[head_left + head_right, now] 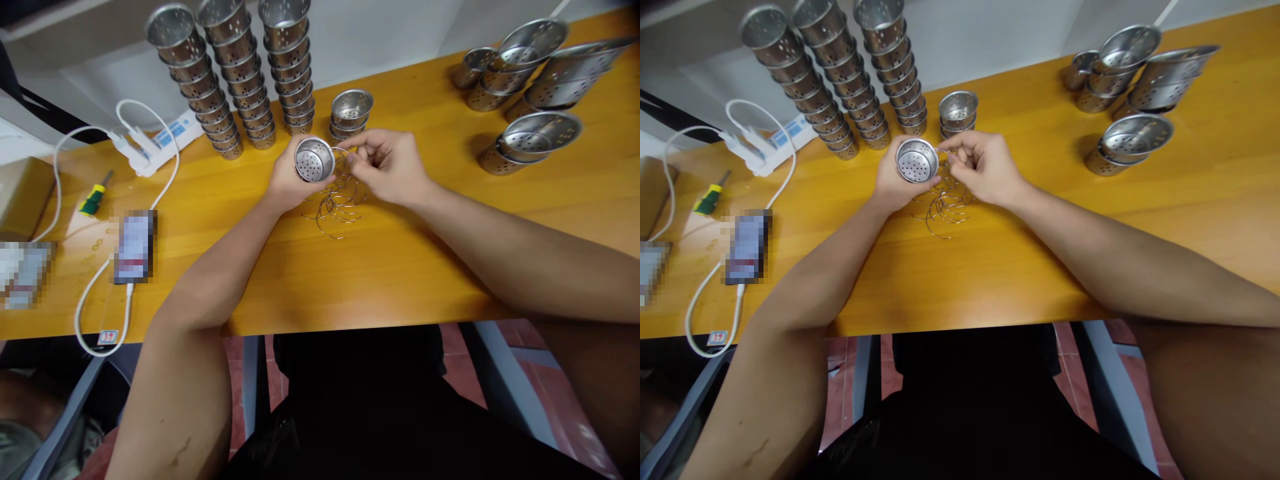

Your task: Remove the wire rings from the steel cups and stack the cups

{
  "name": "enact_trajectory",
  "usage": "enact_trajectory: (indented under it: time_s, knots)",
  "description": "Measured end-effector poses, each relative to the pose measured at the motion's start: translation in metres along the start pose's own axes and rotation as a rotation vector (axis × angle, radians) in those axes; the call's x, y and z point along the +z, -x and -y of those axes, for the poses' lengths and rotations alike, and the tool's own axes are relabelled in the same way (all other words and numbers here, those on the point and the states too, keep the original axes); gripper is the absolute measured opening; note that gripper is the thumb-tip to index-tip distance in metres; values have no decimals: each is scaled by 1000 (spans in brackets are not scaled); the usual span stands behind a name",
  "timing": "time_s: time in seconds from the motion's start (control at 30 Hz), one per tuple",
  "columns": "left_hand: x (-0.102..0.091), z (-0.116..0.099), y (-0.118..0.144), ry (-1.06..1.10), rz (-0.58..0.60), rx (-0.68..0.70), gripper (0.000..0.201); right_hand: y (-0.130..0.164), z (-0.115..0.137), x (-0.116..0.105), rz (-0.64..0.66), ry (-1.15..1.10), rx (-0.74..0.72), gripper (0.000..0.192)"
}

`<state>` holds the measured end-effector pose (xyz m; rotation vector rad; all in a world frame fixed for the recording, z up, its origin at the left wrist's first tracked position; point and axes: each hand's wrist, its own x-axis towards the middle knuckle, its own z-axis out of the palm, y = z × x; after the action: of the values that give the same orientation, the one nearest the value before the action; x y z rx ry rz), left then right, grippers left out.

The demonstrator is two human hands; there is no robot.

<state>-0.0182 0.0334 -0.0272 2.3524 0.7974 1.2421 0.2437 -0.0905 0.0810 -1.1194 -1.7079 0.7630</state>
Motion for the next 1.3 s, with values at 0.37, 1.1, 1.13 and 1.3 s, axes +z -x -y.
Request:
enact_trajectory:
  time_s: [0.37,1.1,1.13,1.3]
  knots:
    - [5,-15,2,24,70,98,99,-3,-13,-2,-56,31,-75,65]
    - [-2,-36,4,95,93,104,110,-5,-5,11,-54,37,-46,37]
    - [-3,-35,4,84,98,99,109,-6,-6,12,-52,23,-58,35]
    - [-3,-26,6,95,121,140,116,-10,-11,13,-30,-94,-117,35]
